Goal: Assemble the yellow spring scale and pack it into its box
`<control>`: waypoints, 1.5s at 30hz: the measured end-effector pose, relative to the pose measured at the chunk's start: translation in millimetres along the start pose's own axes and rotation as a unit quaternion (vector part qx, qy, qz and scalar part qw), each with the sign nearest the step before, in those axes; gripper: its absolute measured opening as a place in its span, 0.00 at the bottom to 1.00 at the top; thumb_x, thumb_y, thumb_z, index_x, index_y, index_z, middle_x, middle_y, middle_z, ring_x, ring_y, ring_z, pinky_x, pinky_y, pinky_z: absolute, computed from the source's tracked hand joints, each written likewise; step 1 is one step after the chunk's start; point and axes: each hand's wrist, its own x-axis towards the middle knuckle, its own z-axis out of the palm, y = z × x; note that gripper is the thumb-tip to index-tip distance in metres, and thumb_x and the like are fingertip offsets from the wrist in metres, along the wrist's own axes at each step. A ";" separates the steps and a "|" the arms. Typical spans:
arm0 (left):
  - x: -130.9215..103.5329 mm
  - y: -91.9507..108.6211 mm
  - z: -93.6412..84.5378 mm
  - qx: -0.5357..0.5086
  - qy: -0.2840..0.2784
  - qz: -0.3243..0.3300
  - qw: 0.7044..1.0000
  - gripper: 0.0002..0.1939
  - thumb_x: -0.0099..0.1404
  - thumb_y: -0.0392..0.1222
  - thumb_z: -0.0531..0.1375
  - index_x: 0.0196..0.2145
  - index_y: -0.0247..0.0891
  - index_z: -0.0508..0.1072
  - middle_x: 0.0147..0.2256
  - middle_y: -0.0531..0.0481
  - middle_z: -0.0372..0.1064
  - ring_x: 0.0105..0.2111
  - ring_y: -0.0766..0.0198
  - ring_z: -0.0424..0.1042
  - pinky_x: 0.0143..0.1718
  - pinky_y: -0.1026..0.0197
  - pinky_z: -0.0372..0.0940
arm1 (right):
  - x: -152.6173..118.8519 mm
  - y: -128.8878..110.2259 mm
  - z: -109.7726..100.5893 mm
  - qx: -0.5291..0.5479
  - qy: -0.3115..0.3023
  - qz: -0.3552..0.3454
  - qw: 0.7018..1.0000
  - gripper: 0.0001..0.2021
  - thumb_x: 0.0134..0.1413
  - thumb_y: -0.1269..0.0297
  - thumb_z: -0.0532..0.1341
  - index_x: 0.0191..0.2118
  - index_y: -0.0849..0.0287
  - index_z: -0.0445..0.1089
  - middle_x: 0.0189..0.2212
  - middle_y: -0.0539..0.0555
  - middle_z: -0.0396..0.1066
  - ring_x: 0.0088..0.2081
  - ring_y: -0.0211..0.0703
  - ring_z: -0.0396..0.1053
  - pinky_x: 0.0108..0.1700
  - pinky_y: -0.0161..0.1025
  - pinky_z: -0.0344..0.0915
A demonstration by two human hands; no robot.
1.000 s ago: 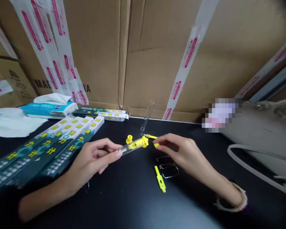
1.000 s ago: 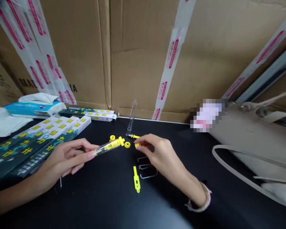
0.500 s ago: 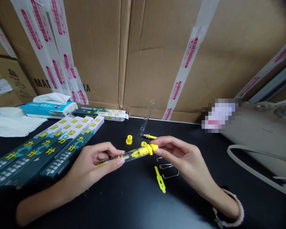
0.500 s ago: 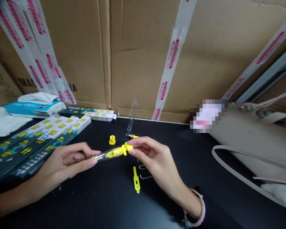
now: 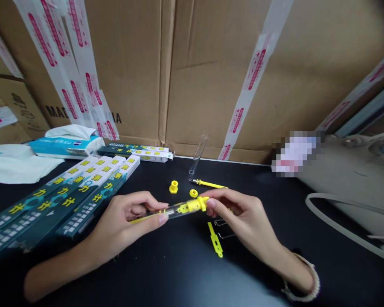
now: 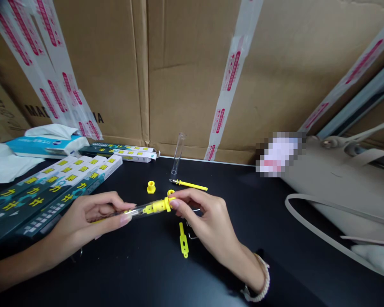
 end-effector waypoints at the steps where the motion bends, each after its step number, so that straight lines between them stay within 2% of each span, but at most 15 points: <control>1: -0.8 0.0 0.4 -0.001 -0.002 0.003 1.000 0.12 0.59 0.51 0.69 0.32 0.40 0.79 0.38 0.48 0.83 0.31 0.63 0.78 0.30 0.67 0.65 | -0.3 0.0 -0.2 -0.050 0.002 -0.025 0.998 0.11 0.65 0.59 0.63 0.34 0.58 0.78 0.26 0.50 0.77 0.26 0.36 0.72 0.30 0.32 0.69; 3: -2.3 0.7 1.1 -0.006 -0.005 0.007 1.000 0.11 0.59 0.50 0.70 0.32 0.40 0.79 0.38 0.48 0.83 0.33 0.61 0.79 0.33 0.66 0.67 | -0.8 -0.3 -1.0 -0.133 0.002 -0.076 0.988 0.17 0.69 0.59 0.58 0.29 0.59 0.75 0.22 0.49 0.73 0.23 0.36 0.68 0.28 0.33 0.64; 5: -3.1 1.4 1.3 -0.008 -0.004 0.005 1.000 0.10 0.59 0.49 0.70 0.32 0.41 0.79 0.36 0.50 0.83 0.30 0.65 0.77 0.29 0.68 0.65 | -0.9 -1.2 -2.5 -0.160 -0.008 -0.103 0.982 0.20 0.71 0.59 0.55 0.28 0.59 0.73 0.22 0.50 0.72 0.23 0.36 0.67 0.28 0.34 0.62; 8: -2.3 2.0 0.6 -0.007 -0.001 0.008 1.000 0.11 0.60 0.50 0.69 0.33 0.40 0.79 0.32 0.52 0.82 0.22 0.71 0.70 0.22 0.71 0.58 | -0.6 -3.1 -5.5 -0.137 -0.027 -0.101 0.985 0.16 0.70 0.60 0.56 0.32 0.59 0.74 0.25 0.49 0.74 0.26 0.36 0.70 0.30 0.33 0.63; 10: -1.3 2.6 0.3 -0.005 -0.001 0.011 1.000 0.11 0.60 0.50 0.69 0.33 0.40 0.79 0.32 0.52 0.82 0.21 0.72 0.67 0.20 0.71 0.56 | -0.3 -4.3 -6.6 -0.122 -0.041 -0.091 0.987 0.13 0.69 0.61 0.58 0.33 0.59 0.74 0.25 0.49 0.75 0.26 0.37 0.70 0.31 0.33 0.64; 15: -1.9 5.8 0.9 -0.004 -0.008 -0.007 1.000 0.13 0.60 0.51 0.69 0.31 0.38 0.78 0.38 0.47 0.83 0.27 0.66 0.74 0.25 0.67 0.63 | -1.1 -5.2 -3.5 -0.082 -0.046 -0.058 0.994 0.08 0.68 0.60 0.58 0.42 0.57 0.72 0.29 0.49 0.74 0.28 0.38 0.70 0.32 0.34 0.65; 18: -3.1 6.0 1.5 0.012 -0.019 -0.007 1.000 0.14 0.59 0.52 0.69 0.31 0.38 0.77 0.39 0.45 0.83 0.30 0.61 0.77 0.29 0.65 0.67 | -2.7 -4.1 -1.9 -0.111 -0.042 -0.066 0.991 0.09 0.70 0.60 0.56 0.38 0.56 0.69 0.28 0.48 0.70 0.27 0.37 0.66 0.32 0.34 0.62; 21: -3.3 4.4 1.6 0.029 -0.017 0.000 0.999 0.14 0.59 0.53 0.68 0.31 0.39 0.78 0.39 0.45 0.83 0.31 0.58 0.79 0.30 0.63 0.69 | -4.0 -1.5 -3.5 -0.148 -0.074 -0.089 0.982 0.14 0.73 0.59 0.51 0.34 0.56 0.66 0.26 0.48 0.66 0.26 0.37 0.63 0.31 0.35 0.60; 25: -2.8 3.3 1.3 0.033 -0.010 -0.008 0.999 0.15 0.60 0.54 0.68 0.33 0.39 0.78 0.38 0.45 0.83 0.31 0.59 0.79 0.30 0.64 0.68 | -3.8 0.9 -7.2 -0.130 -0.123 -0.100 0.979 0.14 0.73 0.59 0.51 0.35 0.56 0.64 0.26 0.47 0.66 0.27 0.37 0.63 0.31 0.35 0.59; 28: -3.2 3.4 1.1 0.029 -0.014 -0.008 0.999 0.15 0.60 0.54 0.68 0.33 0.39 0.78 0.39 0.45 0.83 0.31 0.59 0.79 0.30 0.64 0.67 | -3.1 0.4 -5.9 -0.105 -0.143 -0.079 0.981 0.16 0.73 0.58 0.50 0.31 0.56 0.62 0.25 0.46 0.64 0.25 0.37 0.61 0.30 0.34 0.58; 32: -4.7 2.0 1.5 0.021 -0.027 0.001 0.999 0.13 0.60 0.52 0.68 0.32 0.39 0.78 0.37 0.47 0.83 0.31 0.61 0.79 0.30 0.66 0.67 | -4.2 -2.6 1.9 -0.105 -0.123 -0.042 0.986 0.23 0.75 0.55 0.46 0.26 0.55 0.57 0.21 0.45 0.60 0.22 0.35 0.57 0.28 0.35 0.54; 37: -5.0 -0.1 2.4 0.024 -0.035 0.014 0.999 0.13 0.60 0.51 0.68 0.33 0.38 0.79 0.35 0.48 0.82 0.29 0.62 0.78 0.29 0.66 0.66 | -8.3 -5.7 8.2 -0.130 -0.060 -0.024 0.989 0.20 0.73 0.54 0.49 0.27 0.55 0.56 0.20 0.43 0.55 0.21 0.35 0.53 0.26 0.35 0.51; 42: -2.1 1.3 0.8 0.013 -0.017 -0.019 1.000 0.15 0.60 0.54 0.68 0.33 0.39 0.78 0.37 0.46 0.83 0.30 0.61 0.77 0.28 0.66 0.66 | -10.1 -2.0 5.1 -0.117 -0.091 -0.056 0.987 0.16 0.73 0.58 0.49 0.31 0.55 0.60 0.22 0.44 0.58 0.22 0.36 0.56 0.27 0.35 0.53; 45: -2.8 1.5 0.8 0.012 -0.018 -0.008 1.000 0.14 0.60 0.53 0.68 0.33 0.39 0.78 0.37 0.46 0.83 0.31 0.60 0.78 0.30 0.65 0.67 | -9.2 -1.3 3.8 -0.102 -0.108 -0.060 0.987 0.17 0.73 0.59 0.48 0.30 0.55 0.59 0.22 0.45 0.58 0.22 0.36 0.57 0.27 0.35 0.53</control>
